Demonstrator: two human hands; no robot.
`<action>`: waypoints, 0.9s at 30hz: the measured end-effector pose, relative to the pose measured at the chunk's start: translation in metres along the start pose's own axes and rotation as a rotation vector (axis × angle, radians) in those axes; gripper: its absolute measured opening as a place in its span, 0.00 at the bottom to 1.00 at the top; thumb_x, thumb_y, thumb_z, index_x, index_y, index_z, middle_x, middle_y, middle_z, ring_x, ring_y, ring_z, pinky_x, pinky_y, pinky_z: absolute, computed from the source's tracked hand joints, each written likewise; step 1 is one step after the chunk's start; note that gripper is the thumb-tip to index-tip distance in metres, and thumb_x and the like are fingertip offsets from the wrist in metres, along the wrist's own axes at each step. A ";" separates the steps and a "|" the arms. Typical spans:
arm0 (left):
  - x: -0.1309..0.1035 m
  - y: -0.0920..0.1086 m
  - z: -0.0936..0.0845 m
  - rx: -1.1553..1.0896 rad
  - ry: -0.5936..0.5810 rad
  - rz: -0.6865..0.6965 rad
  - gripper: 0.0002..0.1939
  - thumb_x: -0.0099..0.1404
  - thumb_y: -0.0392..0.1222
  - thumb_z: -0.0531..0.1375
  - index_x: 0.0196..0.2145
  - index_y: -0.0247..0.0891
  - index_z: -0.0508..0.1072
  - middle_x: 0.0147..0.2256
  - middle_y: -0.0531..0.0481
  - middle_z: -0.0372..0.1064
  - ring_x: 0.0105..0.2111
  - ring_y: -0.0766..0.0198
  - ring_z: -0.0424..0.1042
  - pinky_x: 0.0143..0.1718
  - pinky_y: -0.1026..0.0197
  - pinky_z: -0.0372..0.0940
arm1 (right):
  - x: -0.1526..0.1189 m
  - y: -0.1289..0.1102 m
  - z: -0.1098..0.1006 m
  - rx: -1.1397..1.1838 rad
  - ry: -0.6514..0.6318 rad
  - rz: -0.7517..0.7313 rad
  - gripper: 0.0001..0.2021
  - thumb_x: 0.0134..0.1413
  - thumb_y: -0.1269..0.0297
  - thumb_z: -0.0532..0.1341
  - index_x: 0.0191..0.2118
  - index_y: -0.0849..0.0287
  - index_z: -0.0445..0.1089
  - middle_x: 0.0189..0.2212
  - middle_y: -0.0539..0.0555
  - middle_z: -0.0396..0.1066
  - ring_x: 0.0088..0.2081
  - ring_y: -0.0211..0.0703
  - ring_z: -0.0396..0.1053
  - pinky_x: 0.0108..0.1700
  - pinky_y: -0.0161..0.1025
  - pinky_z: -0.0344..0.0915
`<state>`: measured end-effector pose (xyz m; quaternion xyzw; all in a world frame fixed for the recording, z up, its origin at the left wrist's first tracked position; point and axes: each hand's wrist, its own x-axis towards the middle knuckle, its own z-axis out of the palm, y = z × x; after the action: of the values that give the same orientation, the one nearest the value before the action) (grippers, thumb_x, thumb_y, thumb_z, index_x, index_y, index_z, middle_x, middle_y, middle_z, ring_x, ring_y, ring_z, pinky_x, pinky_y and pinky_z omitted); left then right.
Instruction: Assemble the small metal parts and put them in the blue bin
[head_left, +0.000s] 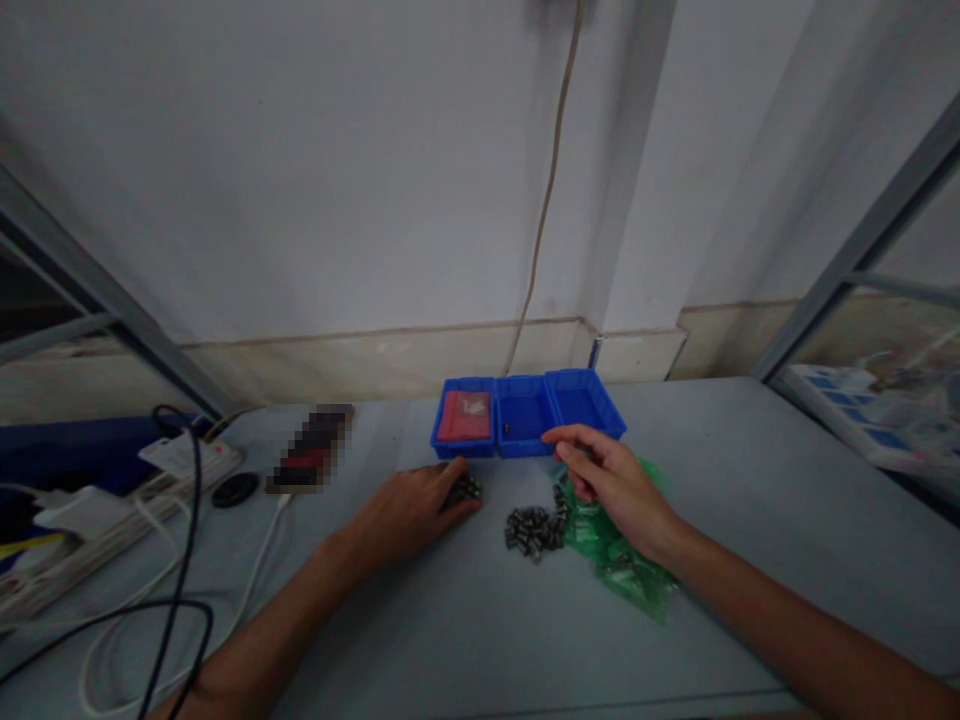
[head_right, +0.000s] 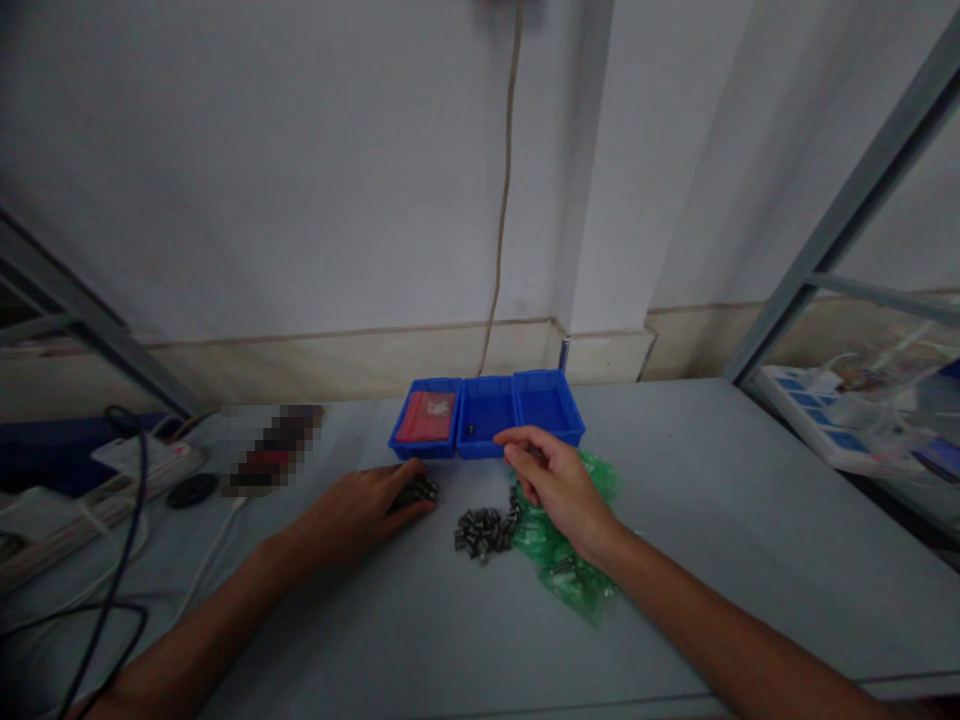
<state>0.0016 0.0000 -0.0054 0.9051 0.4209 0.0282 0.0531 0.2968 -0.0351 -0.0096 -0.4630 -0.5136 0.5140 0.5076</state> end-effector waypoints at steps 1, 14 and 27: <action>0.000 0.000 0.000 0.000 0.001 0.000 0.22 0.79 0.60 0.52 0.56 0.40 0.68 0.46 0.40 0.80 0.41 0.48 0.81 0.41 0.51 0.72 | -0.001 0.000 0.000 -0.056 -0.009 -0.018 0.17 0.64 0.48 0.67 0.50 0.53 0.78 0.22 0.44 0.59 0.22 0.37 0.56 0.24 0.36 0.49; 0.000 -0.001 0.002 0.008 0.035 0.009 0.23 0.79 0.62 0.51 0.56 0.41 0.68 0.44 0.41 0.80 0.40 0.49 0.81 0.38 0.53 0.71 | -0.011 0.000 0.004 -0.590 -0.040 -0.462 0.15 0.65 0.54 0.69 0.31 0.55 0.71 0.29 0.48 0.66 0.31 0.42 0.63 0.35 0.40 0.57; 0.000 -0.004 0.004 -0.008 0.034 0.010 0.24 0.79 0.62 0.51 0.57 0.41 0.68 0.45 0.40 0.80 0.41 0.48 0.81 0.40 0.52 0.71 | 0.001 0.006 0.002 0.068 -0.073 0.077 0.29 0.64 0.35 0.62 0.26 0.57 0.67 0.18 0.44 0.54 0.19 0.34 0.49 0.22 0.36 0.45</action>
<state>-0.0009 0.0019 -0.0102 0.9063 0.4173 0.0456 0.0495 0.2944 -0.0344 -0.0156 -0.4458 -0.4959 0.5668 0.4838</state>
